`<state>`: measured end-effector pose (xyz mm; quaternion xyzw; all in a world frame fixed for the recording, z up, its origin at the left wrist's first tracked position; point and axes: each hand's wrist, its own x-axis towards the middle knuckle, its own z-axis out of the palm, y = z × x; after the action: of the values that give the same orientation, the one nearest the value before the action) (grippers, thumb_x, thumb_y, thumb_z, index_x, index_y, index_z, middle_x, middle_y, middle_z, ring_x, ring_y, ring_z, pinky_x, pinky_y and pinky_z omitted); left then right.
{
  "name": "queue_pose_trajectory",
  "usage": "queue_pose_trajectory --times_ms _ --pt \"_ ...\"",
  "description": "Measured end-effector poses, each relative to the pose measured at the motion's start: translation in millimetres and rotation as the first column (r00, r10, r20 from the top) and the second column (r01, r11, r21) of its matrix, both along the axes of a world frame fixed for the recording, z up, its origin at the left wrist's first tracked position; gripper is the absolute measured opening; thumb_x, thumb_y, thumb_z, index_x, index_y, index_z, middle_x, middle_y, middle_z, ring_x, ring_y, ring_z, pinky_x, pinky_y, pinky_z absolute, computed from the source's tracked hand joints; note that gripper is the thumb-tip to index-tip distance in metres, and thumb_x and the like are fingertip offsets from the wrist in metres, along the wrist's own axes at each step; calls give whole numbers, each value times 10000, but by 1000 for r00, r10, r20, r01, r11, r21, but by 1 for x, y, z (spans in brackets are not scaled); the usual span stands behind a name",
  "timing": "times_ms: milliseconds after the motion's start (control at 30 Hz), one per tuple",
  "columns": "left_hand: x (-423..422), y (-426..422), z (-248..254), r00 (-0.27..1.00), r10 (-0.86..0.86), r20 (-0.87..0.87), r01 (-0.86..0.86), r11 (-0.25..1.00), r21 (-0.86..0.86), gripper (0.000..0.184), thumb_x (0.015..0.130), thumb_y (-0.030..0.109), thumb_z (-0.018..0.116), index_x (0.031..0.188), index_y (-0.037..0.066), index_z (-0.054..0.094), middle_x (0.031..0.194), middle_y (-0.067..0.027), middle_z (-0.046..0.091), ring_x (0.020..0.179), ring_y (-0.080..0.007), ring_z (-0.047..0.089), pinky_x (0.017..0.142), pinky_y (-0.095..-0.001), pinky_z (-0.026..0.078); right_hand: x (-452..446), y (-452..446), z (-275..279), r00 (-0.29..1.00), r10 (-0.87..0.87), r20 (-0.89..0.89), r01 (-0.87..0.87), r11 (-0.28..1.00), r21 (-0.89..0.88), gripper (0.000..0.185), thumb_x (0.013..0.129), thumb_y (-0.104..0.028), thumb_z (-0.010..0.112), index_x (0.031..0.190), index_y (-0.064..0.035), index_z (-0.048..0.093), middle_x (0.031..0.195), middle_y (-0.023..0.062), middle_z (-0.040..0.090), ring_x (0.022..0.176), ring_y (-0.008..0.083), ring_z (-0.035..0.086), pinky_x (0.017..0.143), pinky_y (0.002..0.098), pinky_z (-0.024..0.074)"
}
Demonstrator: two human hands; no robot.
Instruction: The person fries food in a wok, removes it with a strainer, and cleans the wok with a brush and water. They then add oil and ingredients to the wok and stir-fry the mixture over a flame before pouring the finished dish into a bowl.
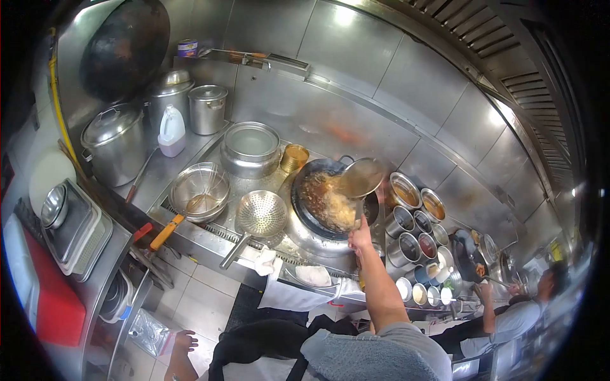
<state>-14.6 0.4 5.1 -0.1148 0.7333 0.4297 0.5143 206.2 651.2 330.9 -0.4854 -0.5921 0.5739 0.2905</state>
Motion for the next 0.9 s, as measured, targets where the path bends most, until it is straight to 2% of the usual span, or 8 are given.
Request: queue_pose_trajectory --times_ms 67,133,267,333,533,600,733,900 --pt "0 -15 -19 995 53 83 -57 997 46 391 846 -9 468 1194 149 552 1008 -194 688 781 -306 691 617 -450 507 -5 -12 17 975 -77 209 20 965 261 840 806 107 411 1530 -220 139 683 110 565 410 185 473 349 338 374" --pt "9 -19 -26 996 57 74 -57 998 -4 415 828 -29 465 1191 148 559 1002 -192 690 780 -306 695 615 -459 513 5 67 -45 908 104 406 -315 808 497 862 788 117 450 1533 -192 146 770 148 613 469 207 537 380 369 410" --pt "20 -38 -28 988 83 132 -90 995 47 425 823 -45 424 1180 126 581 947 -156 701 746 -287 699 606 -451 522 -50 -9 74 899 -49 435 -97 947 307 837 802 72 463 1536 -207 173 914 191 655 738 236 648 670 398 518" --pt "27 -43 -26 991 106 81 -106 994 2 414 829 -41 428 1175 120 587 935 -157 702 741 -278 698 597 -440 522 -80 18 61 890 -133 436 -190 761 620 819 819 44 453 1535 -228 165 975 231 661 794 297 661 767 400 514" --pt "31 -75 5 988 146 40 -142 986 -91 413 844 -72 400 1165 97 597 930 -166 705 716 -271 695 556 -397 513 -224 15 67 938 -123 324 -109 783 613 829 853 -32 447 1530 -321 66 1039 306 630 940 453 623 843 509 462" --pt "25 -93 12 984 155 82 -148 985 -85 403 850 -62 442 1190 105 583 961 -179 699 721 -269 688 582 -402 536 -267 8 42 911 -179 370 -113 755 645 839 854 -31 448 1528 -329 48 1046 305 629 944 450 626 858 508 465" --pt "17 -127 22 984 173 53 -162 973 -165 388 861 -60 431 1185 95 578 953 -184 703 675 -266 696 543 -382 520 -320 22 -21 835 72 546 -233 944 232 859 826 -5 469 1537 -300 87 1108 259 641 1032 388 630 894 478 473" --pt "12 -156 10 978 206 24 -199 967 -159 426 844 -86 395 1182 100 576 964 -180 704 705 -275 699 567 -409 514 -322 -11 -27 874 34 485 -234 904 357 855 810 25 444 1540 -260 103 1114 277 630 1023 378 635 895 436 481"
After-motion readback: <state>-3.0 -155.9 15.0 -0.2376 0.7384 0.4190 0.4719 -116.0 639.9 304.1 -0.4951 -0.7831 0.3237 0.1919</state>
